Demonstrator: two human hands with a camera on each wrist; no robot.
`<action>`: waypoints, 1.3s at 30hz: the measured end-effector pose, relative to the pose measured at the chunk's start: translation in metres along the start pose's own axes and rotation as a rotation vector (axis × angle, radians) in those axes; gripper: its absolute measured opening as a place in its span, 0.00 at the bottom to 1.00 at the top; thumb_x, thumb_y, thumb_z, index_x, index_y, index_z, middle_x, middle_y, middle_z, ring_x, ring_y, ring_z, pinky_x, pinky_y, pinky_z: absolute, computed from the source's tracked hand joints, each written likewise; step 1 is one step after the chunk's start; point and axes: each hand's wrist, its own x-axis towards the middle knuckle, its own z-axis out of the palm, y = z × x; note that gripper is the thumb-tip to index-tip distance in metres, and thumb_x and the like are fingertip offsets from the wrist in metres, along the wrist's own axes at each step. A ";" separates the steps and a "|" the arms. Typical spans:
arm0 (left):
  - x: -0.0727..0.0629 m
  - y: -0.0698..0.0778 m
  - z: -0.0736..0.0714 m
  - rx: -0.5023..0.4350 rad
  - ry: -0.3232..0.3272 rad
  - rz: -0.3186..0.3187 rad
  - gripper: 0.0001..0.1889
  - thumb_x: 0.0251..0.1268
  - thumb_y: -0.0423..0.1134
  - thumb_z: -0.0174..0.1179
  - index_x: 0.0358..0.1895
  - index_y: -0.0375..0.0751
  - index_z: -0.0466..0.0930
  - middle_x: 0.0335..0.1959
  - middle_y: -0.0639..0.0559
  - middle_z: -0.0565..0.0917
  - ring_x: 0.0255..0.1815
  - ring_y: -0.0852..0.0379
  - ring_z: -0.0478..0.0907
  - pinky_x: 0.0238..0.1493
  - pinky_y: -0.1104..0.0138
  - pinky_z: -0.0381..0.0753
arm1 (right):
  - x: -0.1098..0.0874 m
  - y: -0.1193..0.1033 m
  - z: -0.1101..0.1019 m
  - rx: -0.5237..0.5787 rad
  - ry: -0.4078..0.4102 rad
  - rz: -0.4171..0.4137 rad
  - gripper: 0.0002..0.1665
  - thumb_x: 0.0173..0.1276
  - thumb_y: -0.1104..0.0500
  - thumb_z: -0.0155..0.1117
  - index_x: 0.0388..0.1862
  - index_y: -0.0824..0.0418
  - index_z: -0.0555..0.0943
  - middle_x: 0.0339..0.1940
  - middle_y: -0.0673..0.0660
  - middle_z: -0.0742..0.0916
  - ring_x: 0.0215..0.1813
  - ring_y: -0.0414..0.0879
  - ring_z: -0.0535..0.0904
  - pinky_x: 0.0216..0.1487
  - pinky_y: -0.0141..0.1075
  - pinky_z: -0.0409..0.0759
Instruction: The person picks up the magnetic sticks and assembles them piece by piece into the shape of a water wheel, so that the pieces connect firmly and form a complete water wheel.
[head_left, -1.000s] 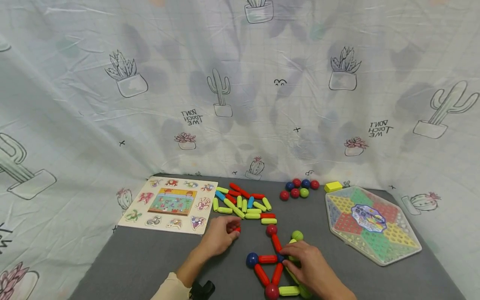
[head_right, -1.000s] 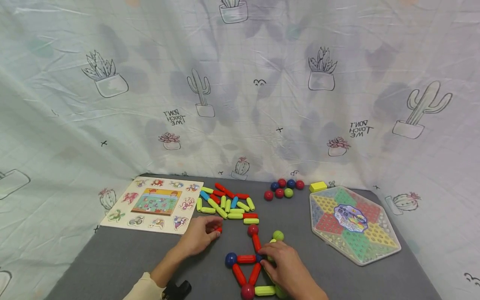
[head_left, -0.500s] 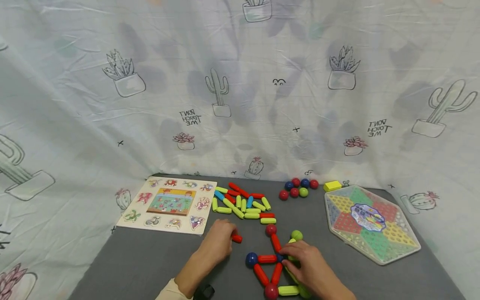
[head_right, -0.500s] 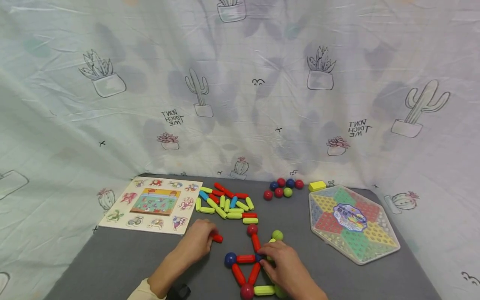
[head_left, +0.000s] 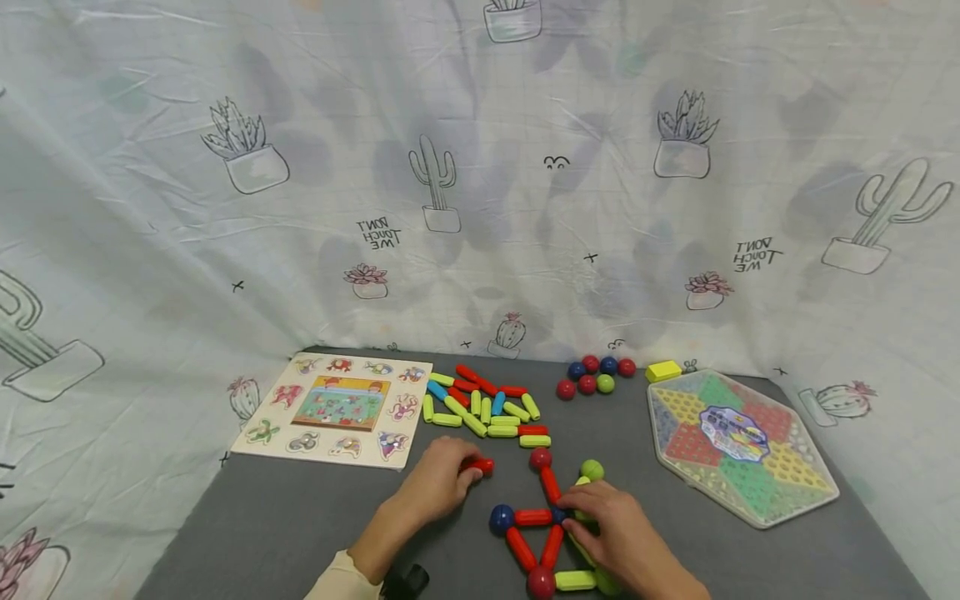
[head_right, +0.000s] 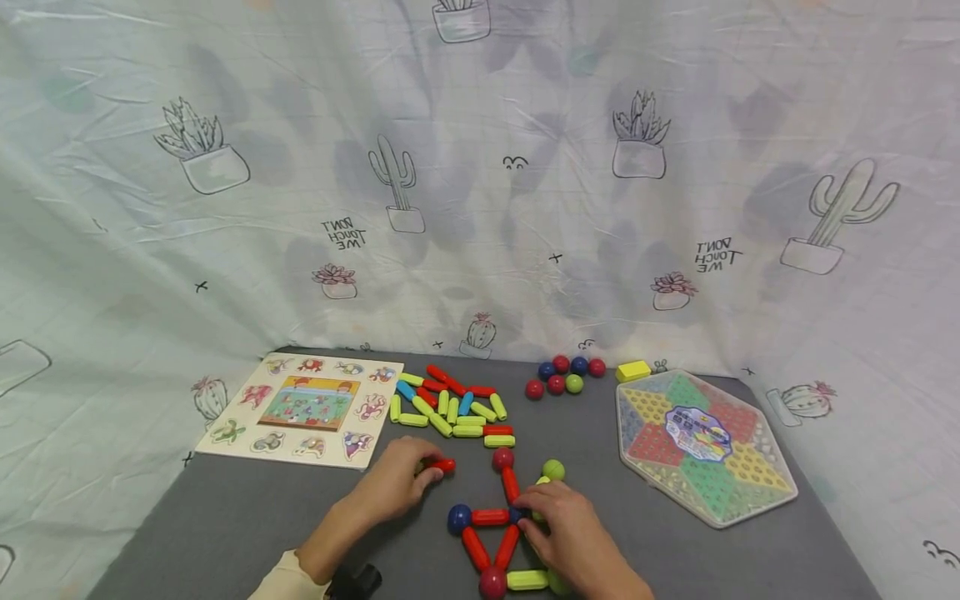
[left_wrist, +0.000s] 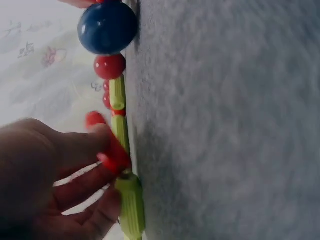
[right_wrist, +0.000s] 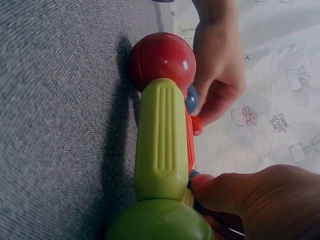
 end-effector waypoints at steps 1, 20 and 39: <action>0.000 0.001 -0.001 -0.039 0.004 -0.031 0.05 0.74 0.37 0.73 0.48 0.44 0.91 0.40 0.56 0.89 0.43 0.56 0.82 0.49 0.58 0.84 | 0.000 0.000 0.000 0.002 -0.002 0.003 0.12 0.66 0.60 0.82 0.47 0.49 0.92 0.45 0.43 0.91 0.48 0.41 0.87 0.47 0.40 0.89; 0.004 0.044 0.020 -0.701 0.019 -0.296 0.10 0.74 0.36 0.71 0.53 0.39 0.88 0.42 0.51 0.90 0.38 0.59 0.86 0.40 0.69 0.85 | 0.001 -0.002 -0.002 0.000 -0.016 0.033 0.12 0.67 0.60 0.82 0.47 0.49 0.92 0.46 0.44 0.92 0.49 0.42 0.88 0.48 0.41 0.89; -0.001 0.051 0.025 -0.413 -0.055 -0.262 0.08 0.71 0.38 0.73 0.42 0.36 0.90 0.30 0.55 0.89 0.30 0.64 0.83 0.33 0.67 0.85 | 0.034 -0.016 0.004 -0.015 -0.093 0.289 0.11 0.66 0.54 0.83 0.43 0.56 0.92 0.32 0.45 0.88 0.34 0.39 0.80 0.37 0.38 0.80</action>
